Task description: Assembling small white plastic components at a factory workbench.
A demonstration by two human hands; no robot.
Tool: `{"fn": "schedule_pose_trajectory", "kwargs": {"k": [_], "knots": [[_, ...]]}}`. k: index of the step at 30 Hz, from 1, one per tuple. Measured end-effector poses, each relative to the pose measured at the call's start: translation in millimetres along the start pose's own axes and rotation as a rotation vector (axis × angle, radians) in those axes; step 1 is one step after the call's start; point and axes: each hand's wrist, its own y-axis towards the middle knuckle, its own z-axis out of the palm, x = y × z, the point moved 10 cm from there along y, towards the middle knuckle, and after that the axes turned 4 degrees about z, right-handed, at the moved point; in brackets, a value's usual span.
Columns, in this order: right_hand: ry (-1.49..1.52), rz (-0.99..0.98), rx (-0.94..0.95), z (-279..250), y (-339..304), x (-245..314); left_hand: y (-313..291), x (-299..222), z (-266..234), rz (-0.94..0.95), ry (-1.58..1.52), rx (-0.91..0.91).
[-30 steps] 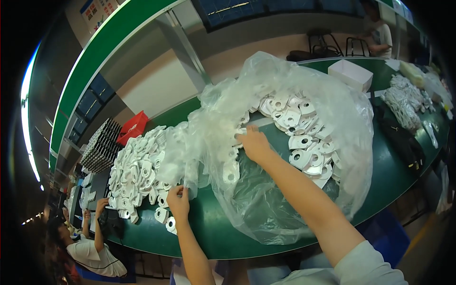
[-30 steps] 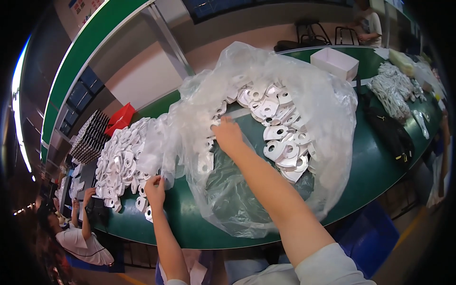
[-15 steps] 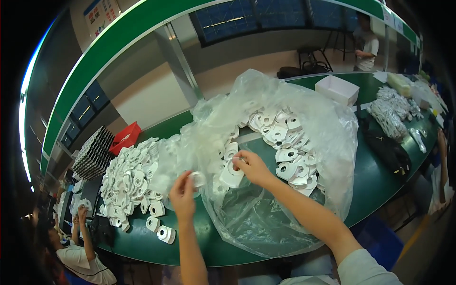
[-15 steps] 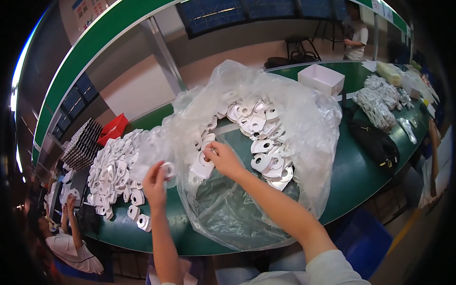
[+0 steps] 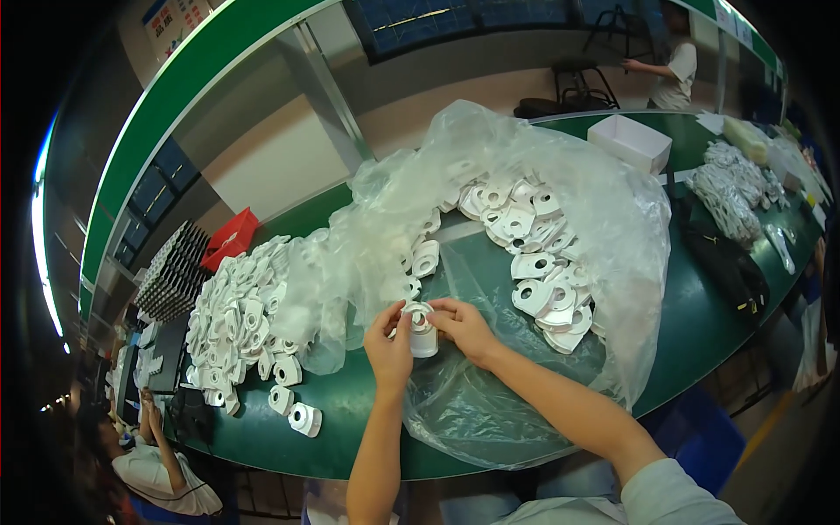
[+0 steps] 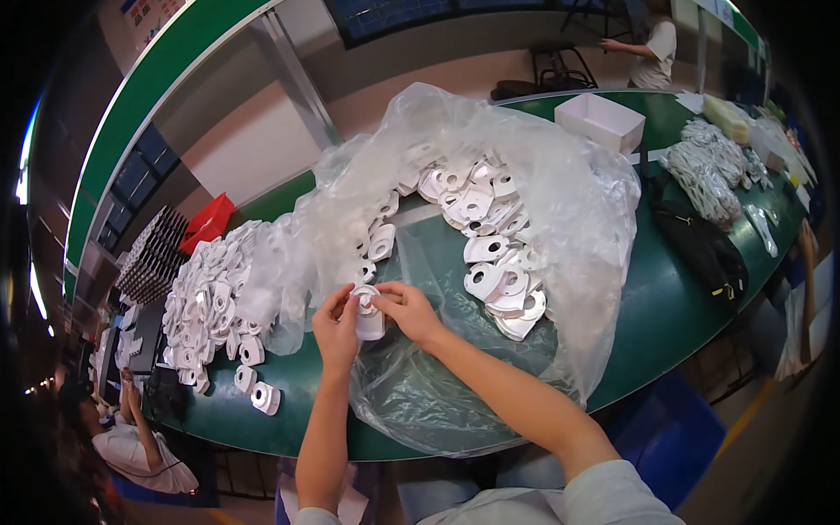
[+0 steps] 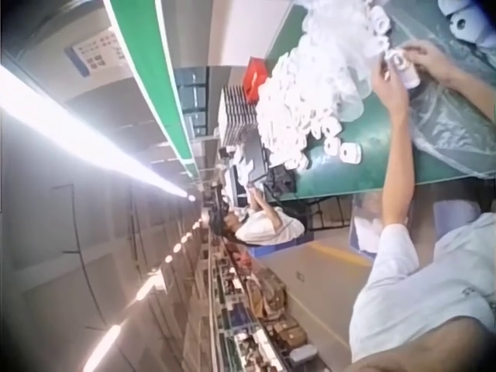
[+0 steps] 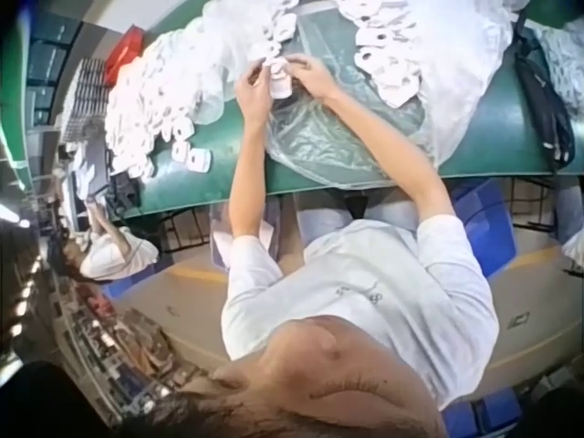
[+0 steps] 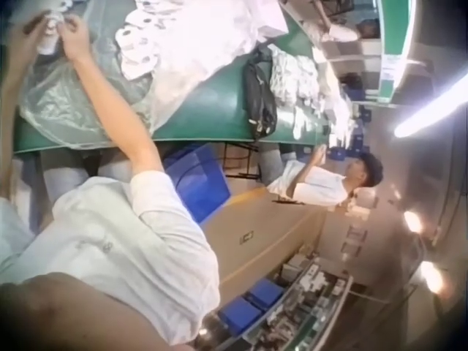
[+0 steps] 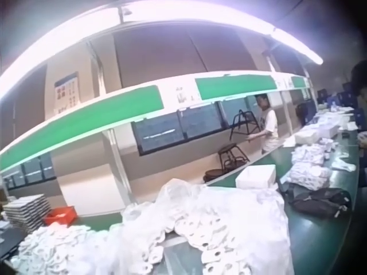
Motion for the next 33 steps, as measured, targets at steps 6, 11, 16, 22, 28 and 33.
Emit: {"fn": "schedule_pose_trajectory", "kwargs": {"k": [6, 11, 16, 22, 28, 33], "knots": [[-0.13, -0.138, 0.038, -1.2, 1.0, 3.3, -7.6, 2.2, 1.5, -0.119, -0.187, -0.052], [-0.22, -0.201, -0.067, -4.5, -7.0, 18.1, -6.6, -7.0, 6.0, -0.063, -0.097, 0.087], [-0.269, -0.151, -0.011, -0.6, -2.6, 5.5, -5.9, -13.3, -1.9, -0.06, -0.025, 0.151], [-0.133, -0.121, 0.005, -8.8, -0.7, 5.5, 9.6, -0.6, -143.4, -0.04, 0.498, -0.325], [-0.209, -0.118, -0.02, -11.8, 2.2, 4.2, 23.0, 29.7, -121.6, 0.069, 0.572, -0.092], [-0.196, -0.101, -0.003, -8.1, -0.3, 1.4, 68.8, 56.4, -67.1, 0.29, 0.811, -0.014]]}}
